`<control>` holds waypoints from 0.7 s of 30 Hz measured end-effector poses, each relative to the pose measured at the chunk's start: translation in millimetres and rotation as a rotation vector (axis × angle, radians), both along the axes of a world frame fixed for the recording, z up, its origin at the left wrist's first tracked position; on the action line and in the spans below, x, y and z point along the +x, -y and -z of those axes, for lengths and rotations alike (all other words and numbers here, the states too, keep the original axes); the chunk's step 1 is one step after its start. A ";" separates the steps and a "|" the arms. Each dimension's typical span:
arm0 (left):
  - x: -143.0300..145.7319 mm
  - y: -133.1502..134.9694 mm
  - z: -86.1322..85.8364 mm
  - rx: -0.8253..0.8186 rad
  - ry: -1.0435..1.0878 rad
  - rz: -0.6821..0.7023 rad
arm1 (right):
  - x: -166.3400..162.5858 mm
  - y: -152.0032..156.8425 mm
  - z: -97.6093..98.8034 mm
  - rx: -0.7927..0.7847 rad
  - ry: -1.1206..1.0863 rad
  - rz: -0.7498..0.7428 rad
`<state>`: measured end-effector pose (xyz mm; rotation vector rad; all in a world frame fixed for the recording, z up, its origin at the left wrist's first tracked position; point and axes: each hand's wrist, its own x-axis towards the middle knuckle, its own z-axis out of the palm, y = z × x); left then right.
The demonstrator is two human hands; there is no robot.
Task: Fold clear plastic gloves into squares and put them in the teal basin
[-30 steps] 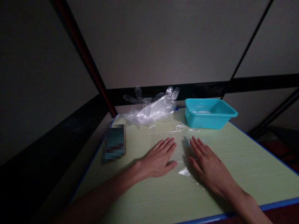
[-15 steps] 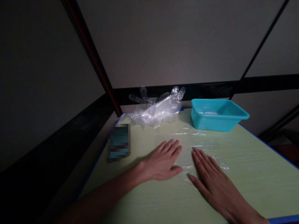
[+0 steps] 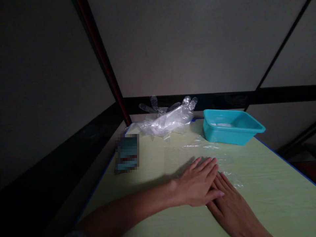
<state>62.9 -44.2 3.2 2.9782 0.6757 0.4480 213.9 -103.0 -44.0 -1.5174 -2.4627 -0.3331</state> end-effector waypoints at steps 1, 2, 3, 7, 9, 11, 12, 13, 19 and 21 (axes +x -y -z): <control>0.2 -0.9 2.8 -0.030 0.007 0.001 | -0.6 0.1 0.2 0.004 -0.005 0.003; -0.4 -1.6 5.1 -0.063 0.011 -0.001 | -1.2 0.4 0.2 0.002 -0.012 0.005; -1.7 -2.1 6.8 -0.091 0.013 -0.004 | -1.5 0.8 0.1 -0.006 -0.022 0.006; -8.2 -1.9 8.1 -0.146 0.009 -0.012 | -0.8 2.0 0.8 -0.040 -0.081 0.005; -11.1 -1.9 6.9 -0.160 0.000 -0.019 | 0.0 2.4 1.2 -0.048 -0.090 0.003; -14.8 -2.9 5.2 -0.170 -0.024 -0.031 | -0.2 2.9 0.3 -0.058 -0.076 0.017; -17.4 -3.8 4.3 -0.169 -0.040 -0.040 | -0.7 3.2 -0.7 -0.063 -0.066 0.025; -20.7 -5.0 3.4 -0.165 -0.058 -0.048 | -1.3 3.6 -2.1 -0.069 -0.057 0.034; -50.1 -14.0 1.4 -0.126 -0.122 -0.116 | -4.8 4.7 -10.5 -0.109 -0.054 0.041; -58.2 -16.5 2.6 -0.125 -0.125 -0.145 | -6.0 4.2 -11.3 -0.122 -0.070 0.050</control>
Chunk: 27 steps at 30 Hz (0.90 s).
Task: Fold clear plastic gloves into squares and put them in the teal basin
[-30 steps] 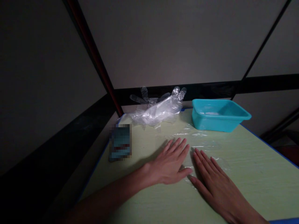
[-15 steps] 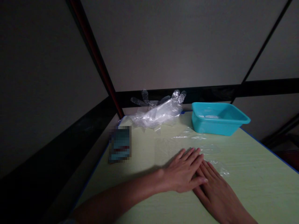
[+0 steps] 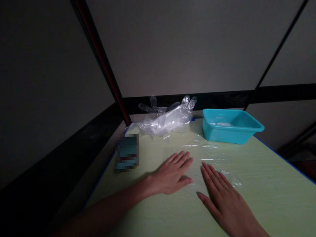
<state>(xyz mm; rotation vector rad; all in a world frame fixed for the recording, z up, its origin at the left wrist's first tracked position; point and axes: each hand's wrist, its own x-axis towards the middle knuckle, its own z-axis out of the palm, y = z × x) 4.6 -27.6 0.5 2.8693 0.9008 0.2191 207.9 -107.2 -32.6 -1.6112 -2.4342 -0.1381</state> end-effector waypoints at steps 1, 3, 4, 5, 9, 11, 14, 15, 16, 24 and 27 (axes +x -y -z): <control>-2.8 -0.9 0.8 0.003 -0.003 -0.008 | -0.6 -0.2 -0.1 -0.006 -0.007 0.007; -5.6 -2.0 2.1 0.010 -0.012 -0.012 | -1.5 -0.1 -0.1 -0.016 -0.013 0.018; -5.9 -2.1 2.6 0.013 -0.017 -0.013 | -1.3 0.4 -0.3 -0.020 -0.015 0.021; -6.0 -2.0 2.9 0.016 -0.021 -0.015 | -0.4 1.2 -0.8 -0.028 -0.017 0.021; -6.8 0.5 1.7 0.015 -0.031 0.007 | 7.4 3.3 -10.6 -0.089 -0.033 0.022; -8.7 2.2 0.2 0.010 -0.032 0.034 | 10.3 -1.8 -21.3 -0.115 -0.061 0.031; -11.5 4.6 -1.9 0.001 -0.034 0.057 | 8.7 -24.8 -38.3 -0.140 -0.123 -0.011; -12.1 5.2 -2.4 -0.002 -0.035 0.062 | 7.3 -36.4 -42.1 -0.156 -0.136 -0.044; -12.6 5.7 -2.8 -0.005 -0.036 0.066 | 6.2 -49.3 -44.1 -0.173 -0.142 -0.082; -13.3 8.1 -3.3 -0.019 -0.043 0.060 | 29.1 -128.1 -22.9 -0.271 -0.118 -0.160; -13.6 8.7 -3.4 -0.034 -0.037 0.058 | 37.3 -132.1 -19.0 -0.261 -0.116 -0.150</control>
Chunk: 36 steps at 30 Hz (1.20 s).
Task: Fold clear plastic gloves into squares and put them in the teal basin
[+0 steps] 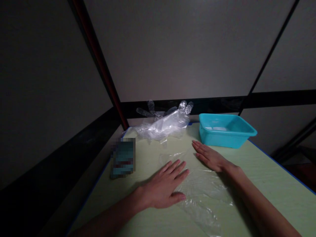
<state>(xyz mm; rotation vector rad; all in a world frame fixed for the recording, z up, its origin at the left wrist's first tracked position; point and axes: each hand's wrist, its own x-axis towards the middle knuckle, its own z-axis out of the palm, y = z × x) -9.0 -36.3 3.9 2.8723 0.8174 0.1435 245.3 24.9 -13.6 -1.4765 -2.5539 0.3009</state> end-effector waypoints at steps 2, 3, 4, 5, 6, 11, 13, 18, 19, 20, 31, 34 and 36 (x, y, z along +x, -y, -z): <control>-0.2 0.2 -0.4 -0.019 0.012 -0.001 | 1.3 0.6 0.3 0.010 -0.001 -0.005; -0.3 0.2 -0.7 -0.030 0.019 0.000 | 1.3 1.0 0.3 0.015 -0.003 -0.006; -0.6 0.1 -1.0 -0.041 0.025 0.001 | 1.0 1.1 0.6 0.019 -0.004 -0.005; -1.0 -0.1 -1.5 -0.052 0.030 0.004 | 0.8 1.0 1.1 0.022 -0.004 -0.002; -1.6 -0.6 -2.2 -0.065 0.033 0.009 | 0.7 0.7 1.9 0.025 -0.002 0.002; -4.6 -9.0 -10.3 -0.199 0.025 0.014 | 2.8 -1.7 8.2 0.064 0.004 -0.018; -0.5 -14.7 -16.5 -0.235 0.009 -0.022 | 3.5 -2.2 10.0 0.087 0.001 -0.028; 41.1 -27.1 -29.4 -0.047 0.017 -0.087 | 5.5 -4.8 15.5 0.116 0.006 -0.044; 53.1 -28.9 -28.8 -0.022 0.021 -0.094 | 6.1 -5.7 17.2 0.117 0.011 -0.053; 65.0 -30.3 -26.6 -0.006 0.028 -0.113 | 6.8 -6.7 19.0 0.121 0.016 -0.062; 99.2 -30.7 19.6 0.101 0.101 -0.335 | 6.7 -8.1 18.8 0.125 0.030 -0.093; 91.2 -31.4 18.5 0.085 0.087 -0.349 | 6.0 -7.5 18.5 0.110 0.035 -0.056; 83.5 -32.9 18.4 0.084 0.071 -0.357 | 6.1 -7.5 19.7 0.115 0.027 -0.036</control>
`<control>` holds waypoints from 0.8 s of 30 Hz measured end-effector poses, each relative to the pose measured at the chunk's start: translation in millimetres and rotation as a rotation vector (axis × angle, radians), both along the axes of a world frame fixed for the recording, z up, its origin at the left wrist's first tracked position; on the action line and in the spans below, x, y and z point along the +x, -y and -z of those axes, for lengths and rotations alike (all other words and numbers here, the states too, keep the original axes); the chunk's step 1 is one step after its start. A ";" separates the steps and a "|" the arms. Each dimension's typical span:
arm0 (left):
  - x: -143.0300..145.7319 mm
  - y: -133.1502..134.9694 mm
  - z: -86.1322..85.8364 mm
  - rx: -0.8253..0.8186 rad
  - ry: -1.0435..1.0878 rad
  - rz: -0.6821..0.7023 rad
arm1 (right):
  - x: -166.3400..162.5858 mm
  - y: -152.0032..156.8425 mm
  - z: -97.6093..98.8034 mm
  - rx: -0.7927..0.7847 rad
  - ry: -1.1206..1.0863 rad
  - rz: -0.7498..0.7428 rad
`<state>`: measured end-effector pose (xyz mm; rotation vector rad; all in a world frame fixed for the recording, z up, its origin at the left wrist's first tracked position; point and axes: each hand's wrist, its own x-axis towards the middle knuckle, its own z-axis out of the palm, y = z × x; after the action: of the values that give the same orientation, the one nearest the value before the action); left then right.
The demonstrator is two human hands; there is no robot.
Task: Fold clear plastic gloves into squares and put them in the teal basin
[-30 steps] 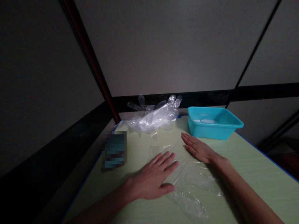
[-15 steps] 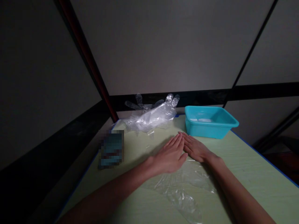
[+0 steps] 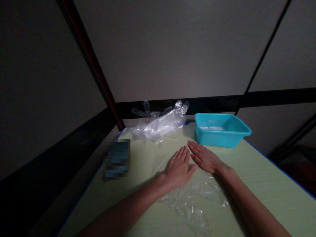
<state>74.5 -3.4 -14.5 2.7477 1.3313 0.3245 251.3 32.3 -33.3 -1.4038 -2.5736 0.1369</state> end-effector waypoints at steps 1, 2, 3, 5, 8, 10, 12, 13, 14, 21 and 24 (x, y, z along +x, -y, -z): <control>-5.0 -0.8 0.3 0.001 -0.009 -0.003 | 0.2 0.0 0.7 0.011 -0.005 -0.001; -10.9 -1.7 0.7 0.005 -0.017 -0.004 | 0.5 -0.1 1.4 0.023 -0.007 -0.007; -17.6 -2.5 1.1 0.011 -0.024 -0.004 | 0.9 -0.2 1.9 0.034 -0.007 -0.015; -32.8 -3.8 1.8 0.020 -0.038 -0.002 | 1.4 -0.3 2.2 0.043 -0.002 -0.023; -56.1 -4.9 1.8 0.045 -0.046 0.003 | 1.3 -0.2 1.1 0.023 0.009 -0.018; -68.4 -5.1 1.2 0.056 -0.048 -0.004 | 0.9 0.1 -0.3 0.008 0.016 -0.013; -75.9 -4.8 0.4 0.053 -0.055 -0.013 | 0.4 0.4 -1.7 0.000 0.020 -0.008; -77.9 -4.4 -0.1 0.049 -0.058 -0.017 | 0.1 0.6 -2.5 -0.003 0.021 -0.005; -79.1 -4.0 -0.6 0.045 -0.060 -0.021 | -0.2 0.7 -3.2 -0.005 0.022 -0.003; -89.2 -4.0 -1.3 0.037 -0.069 -0.115 | -0.5 1.5 -5.0 -0.020 0.032 0.004; -96.9 -6.0 0.2 0.040 -0.077 -0.192 | 0.7 1.2 -3.0 -0.016 0.019 -0.006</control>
<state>-22.4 2.6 -14.7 2.6944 1.6302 0.2605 252.0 31.1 -30.3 -1.4094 -2.5979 0.1459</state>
